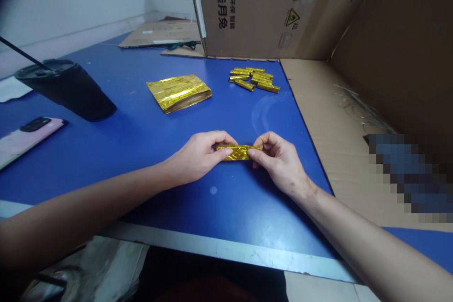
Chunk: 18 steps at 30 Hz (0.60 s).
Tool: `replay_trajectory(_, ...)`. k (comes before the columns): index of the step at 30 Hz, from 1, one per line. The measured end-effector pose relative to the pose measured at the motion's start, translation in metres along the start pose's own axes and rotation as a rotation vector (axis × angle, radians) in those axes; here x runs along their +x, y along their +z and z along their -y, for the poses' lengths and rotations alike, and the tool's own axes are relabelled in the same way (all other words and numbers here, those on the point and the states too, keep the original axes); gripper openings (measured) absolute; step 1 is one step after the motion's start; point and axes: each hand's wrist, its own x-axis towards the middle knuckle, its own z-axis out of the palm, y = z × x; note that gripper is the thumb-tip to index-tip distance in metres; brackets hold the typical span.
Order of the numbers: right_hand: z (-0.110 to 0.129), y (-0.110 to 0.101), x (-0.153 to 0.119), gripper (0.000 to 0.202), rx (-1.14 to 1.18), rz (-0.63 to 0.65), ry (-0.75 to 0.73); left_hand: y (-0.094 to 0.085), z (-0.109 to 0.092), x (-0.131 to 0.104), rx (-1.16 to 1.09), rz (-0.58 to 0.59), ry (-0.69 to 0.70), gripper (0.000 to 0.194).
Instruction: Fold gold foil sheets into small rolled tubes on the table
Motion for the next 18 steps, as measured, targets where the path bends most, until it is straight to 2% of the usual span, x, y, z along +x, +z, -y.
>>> replay_trajectory(3,-0.004,-0.003,0.000,0.014,-0.227,-0.037,-0.146,-0.004,0.007,0.001,0.252,-0.122,0.236,0.014)
replay_trajectory(5,-0.005,-0.004,-0.001,0.008,-0.448,-0.045,-0.265,-0.003,0.011,0.002,0.383,-0.116,0.348,0.016)
replay_trajectory(7,-0.006,-0.005,-0.002,0.003,-0.645,-0.017,-0.377,-0.001,0.016,0.003,0.493,-0.076,0.401,0.019)
replay_trajectory(12,-0.007,-0.005,-0.002,0.017,-0.917,0.105,-0.568,0.001,0.019,0.004,0.652,0.008,0.445,0.022)
replay_trajectory(18,-0.005,-0.004,-0.005,0.023,-1.013,0.163,-0.590,-0.002,0.015,0.006,0.577,0.147,0.322,0.021)
